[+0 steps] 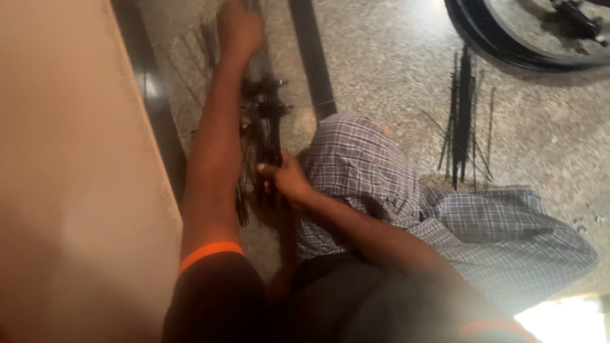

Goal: The person sits on the floor and installs bicycle spokes into a wheel hub. They pick up individual spokes, insert them into the hub, and arrange them around the hub body.

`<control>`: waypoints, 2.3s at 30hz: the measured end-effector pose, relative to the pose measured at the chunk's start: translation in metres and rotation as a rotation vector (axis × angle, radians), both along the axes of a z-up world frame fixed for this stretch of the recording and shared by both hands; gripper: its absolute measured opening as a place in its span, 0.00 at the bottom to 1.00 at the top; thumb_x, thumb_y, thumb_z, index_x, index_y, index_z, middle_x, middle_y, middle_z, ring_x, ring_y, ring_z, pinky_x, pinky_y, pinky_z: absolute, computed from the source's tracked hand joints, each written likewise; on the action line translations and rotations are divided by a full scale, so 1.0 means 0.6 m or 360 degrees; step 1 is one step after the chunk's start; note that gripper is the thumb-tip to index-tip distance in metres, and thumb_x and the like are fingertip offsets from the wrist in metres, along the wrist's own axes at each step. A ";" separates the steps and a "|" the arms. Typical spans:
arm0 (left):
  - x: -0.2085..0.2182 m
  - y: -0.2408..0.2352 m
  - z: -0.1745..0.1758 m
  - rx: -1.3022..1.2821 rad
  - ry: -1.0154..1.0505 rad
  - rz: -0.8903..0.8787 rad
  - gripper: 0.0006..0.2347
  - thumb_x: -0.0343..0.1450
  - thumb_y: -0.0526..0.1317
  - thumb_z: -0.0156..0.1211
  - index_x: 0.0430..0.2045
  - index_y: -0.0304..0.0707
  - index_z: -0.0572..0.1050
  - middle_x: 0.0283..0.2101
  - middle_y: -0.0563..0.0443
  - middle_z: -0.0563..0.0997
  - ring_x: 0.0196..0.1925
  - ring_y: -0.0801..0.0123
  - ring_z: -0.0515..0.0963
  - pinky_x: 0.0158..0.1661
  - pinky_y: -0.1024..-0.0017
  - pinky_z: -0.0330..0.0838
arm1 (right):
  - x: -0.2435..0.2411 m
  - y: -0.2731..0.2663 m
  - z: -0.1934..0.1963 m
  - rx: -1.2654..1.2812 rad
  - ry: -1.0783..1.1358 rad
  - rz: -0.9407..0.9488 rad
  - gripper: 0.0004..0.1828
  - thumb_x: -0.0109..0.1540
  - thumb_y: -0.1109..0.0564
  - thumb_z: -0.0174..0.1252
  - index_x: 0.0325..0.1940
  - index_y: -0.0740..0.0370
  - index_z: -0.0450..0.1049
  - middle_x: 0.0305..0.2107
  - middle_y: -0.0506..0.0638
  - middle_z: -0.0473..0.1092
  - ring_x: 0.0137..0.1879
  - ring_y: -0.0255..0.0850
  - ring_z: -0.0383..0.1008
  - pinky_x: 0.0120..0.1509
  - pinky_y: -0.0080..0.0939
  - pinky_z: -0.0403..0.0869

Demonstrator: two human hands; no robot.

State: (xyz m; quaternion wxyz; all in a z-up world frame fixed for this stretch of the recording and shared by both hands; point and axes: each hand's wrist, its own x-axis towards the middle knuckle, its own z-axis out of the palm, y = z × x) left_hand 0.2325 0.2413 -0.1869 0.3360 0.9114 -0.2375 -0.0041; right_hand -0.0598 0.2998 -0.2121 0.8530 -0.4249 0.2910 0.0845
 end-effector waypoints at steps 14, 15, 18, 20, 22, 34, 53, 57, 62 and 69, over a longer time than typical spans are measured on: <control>0.057 0.213 -0.216 0.0424 0.0219 0.0522 0.17 0.70 0.35 0.57 0.54 0.25 0.73 0.53 0.24 0.77 0.57 0.33 0.76 0.57 0.49 0.71 | 0.041 0.070 -0.088 -0.0487 0.0185 0.0673 0.42 0.60 0.56 0.64 0.75 0.62 0.54 0.52 0.61 0.74 0.51 0.51 0.78 0.51 0.46 0.78; 0.052 0.212 -0.214 0.0437 0.0231 0.0518 0.16 0.71 0.36 0.58 0.52 0.25 0.74 0.53 0.25 0.78 0.57 0.34 0.76 0.58 0.49 0.71 | 0.043 0.067 -0.088 -0.0460 0.0249 0.0715 0.43 0.60 0.54 0.64 0.76 0.62 0.53 0.52 0.61 0.74 0.50 0.51 0.78 0.50 0.47 0.78; 0.030 0.210 -0.188 0.0521 0.0303 0.0524 0.15 0.72 0.38 0.59 0.50 0.26 0.76 0.54 0.26 0.78 0.58 0.34 0.77 0.59 0.48 0.72 | 0.047 0.062 -0.103 -0.0436 0.0434 0.0842 0.46 0.58 0.53 0.61 0.78 0.58 0.50 0.49 0.65 0.75 0.43 0.58 0.75 0.42 0.55 0.75; 0.020 0.200 -0.149 0.0645 0.0399 0.0545 0.16 0.73 0.39 0.59 0.51 0.26 0.75 0.56 0.26 0.77 0.58 0.34 0.77 0.58 0.47 0.73 | 0.051 0.061 -0.119 -0.0561 0.0457 0.0910 0.45 0.60 0.50 0.61 0.78 0.60 0.52 0.47 0.70 0.76 0.43 0.59 0.75 0.43 0.55 0.75; 0.012 0.172 -0.108 0.0787 0.0300 0.0532 0.20 0.71 0.40 0.60 0.55 0.24 0.71 0.59 0.27 0.75 0.59 0.35 0.76 0.59 0.45 0.70 | 0.054 0.056 -0.132 -0.0826 0.0237 0.0816 0.41 0.62 0.50 0.64 0.75 0.63 0.57 0.49 0.70 0.75 0.48 0.55 0.75 0.49 0.52 0.75; -0.273 -0.287 0.064 -0.0592 -0.0485 -0.0597 0.20 0.70 0.47 0.72 0.49 0.30 0.77 0.53 0.36 0.79 0.56 0.45 0.78 0.56 0.52 0.72 | -0.195 -0.297 0.108 -0.1066 -0.0011 -0.0010 0.17 0.61 0.57 0.62 0.54 0.60 0.77 0.49 0.51 0.77 0.55 0.41 0.79 0.63 0.39 0.78; -0.497 -0.517 -0.203 0.0077 0.0242 -0.0926 0.07 0.72 0.36 0.59 0.40 0.35 0.79 0.45 0.38 0.80 0.49 0.42 0.78 0.50 0.50 0.71 | -0.337 -0.588 -0.151 -0.2698 0.0227 -0.0581 0.22 0.63 0.62 0.65 0.61 0.58 0.72 0.56 0.54 0.71 0.58 0.54 0.71 0.58 0.58 0.68; -0.476 -0.524 -0.200 0.0191 0.0146 -0.0818 0.11 0.71 0.35 0.62 0.46 0.32 0.77 0.55 0.36 0.77 0.61 0.42 0.73 0.61 0.52 0.66 | -0.339 -0.593 -0.149 -0.2676 0.0115 -0.0708 0.19 0.58 0.67 0.62 0.53 0.59 0.74 0.52 0.54 0.73 0.53 0.54 0.72 0.53 0.56 0.69; -0.471 -0.530 -0.174 0.0329 0.0106 -0.0974 0.21 0.70 0.36 0.65 0.58 0.31 0.71 0.69 0.33 0.66 0.71 0.39 0.62 0.69 0.48 0.55 | -0.338 -0.611 -0.120 -0.2586 0.0142 -0.0679 0.17 0.58 0.67 0.62 0.51 0.59 0.75 0.49 0.52 0.74 0.52 0.54 0.73 0.51 0.55 0.71; -0.495 -0.525 -0.136 0.0758 0.0155 -0.1181 0.30 0.68 0.34 0.64 0.67 0.34 0.60 0.74 0.32 0.55 0.76 0.43 0.54 0.70 0.42 0.45 | -0.353 -0.612 -0.093 -0.2791 0.0239 -0.0730 0.17 0.60 0.67 0.57 0.54 0.68 0.72 0.53 0.63 0.71 0.54 0.57 0.71 0.56 0.57 0.71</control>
